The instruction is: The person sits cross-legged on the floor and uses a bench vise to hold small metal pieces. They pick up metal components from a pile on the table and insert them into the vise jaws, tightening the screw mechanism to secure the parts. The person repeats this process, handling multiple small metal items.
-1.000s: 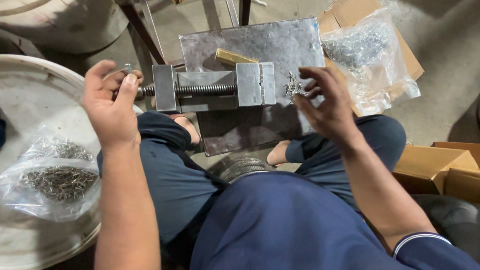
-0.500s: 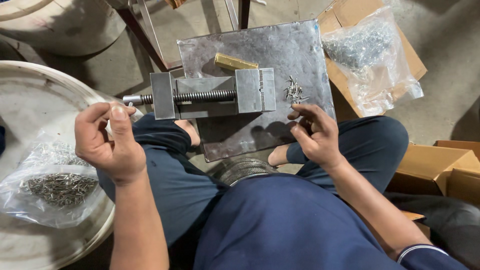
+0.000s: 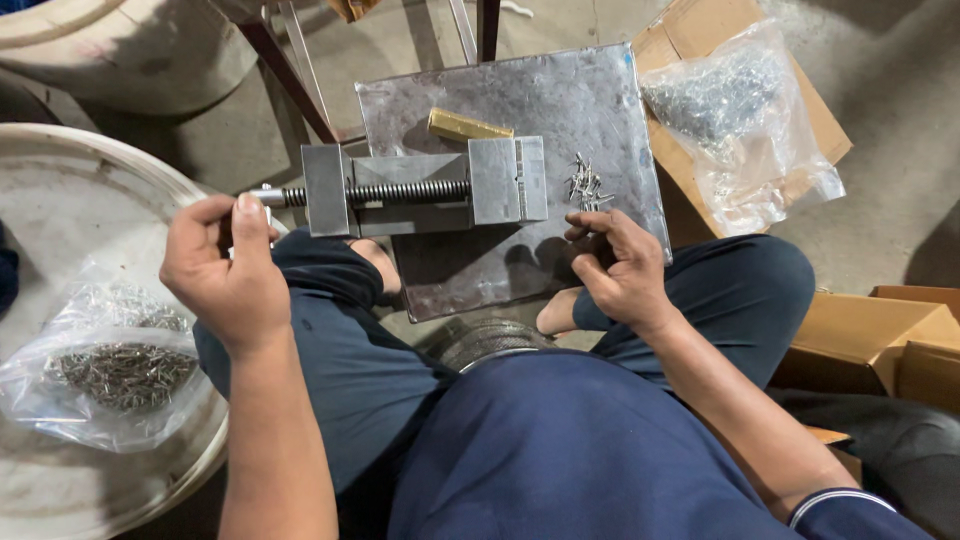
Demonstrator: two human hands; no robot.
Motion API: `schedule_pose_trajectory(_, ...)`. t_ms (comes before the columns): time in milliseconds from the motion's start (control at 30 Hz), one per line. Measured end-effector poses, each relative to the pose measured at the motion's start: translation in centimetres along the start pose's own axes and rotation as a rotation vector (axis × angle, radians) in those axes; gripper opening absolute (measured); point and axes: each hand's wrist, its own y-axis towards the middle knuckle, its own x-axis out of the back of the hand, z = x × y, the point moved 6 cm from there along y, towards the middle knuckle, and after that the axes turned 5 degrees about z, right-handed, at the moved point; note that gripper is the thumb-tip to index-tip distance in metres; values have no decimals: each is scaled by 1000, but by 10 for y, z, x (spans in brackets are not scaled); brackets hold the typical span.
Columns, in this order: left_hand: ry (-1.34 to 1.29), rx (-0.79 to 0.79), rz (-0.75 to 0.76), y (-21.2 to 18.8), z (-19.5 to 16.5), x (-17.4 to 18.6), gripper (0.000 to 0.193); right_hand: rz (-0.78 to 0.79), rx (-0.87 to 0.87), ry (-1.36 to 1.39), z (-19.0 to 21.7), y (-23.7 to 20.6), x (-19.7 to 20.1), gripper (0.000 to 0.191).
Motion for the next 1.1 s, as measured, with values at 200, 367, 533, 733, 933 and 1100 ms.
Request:
schedule_pose_trajectory(200,-137,65,12,10,1,-5,9,-16,-5,-49,-3,-3,-1,33)
schedule_pose_trajectory(367,387,16,143,41,-15,-9,24,-38,-43,180,3,2,4,35)
schedule_pose_trajectory(533,942,-85,74,63,-33,-22,37,44,366,-129,74,41,14,86)
schedule_pose_trajectory(733,1099,-104,36,67,-38,-41,42,261,427,-645,109,113,-47,121)
schedule_pose_trajectory(933,1036,-27,162,66,-21,-44,44,365,237,-671,100,118,-56,117)
schedule_pose_trajectory(1100,828,-50,179,63,-14,-44,48,387,268,-588,106,122,-51,105)
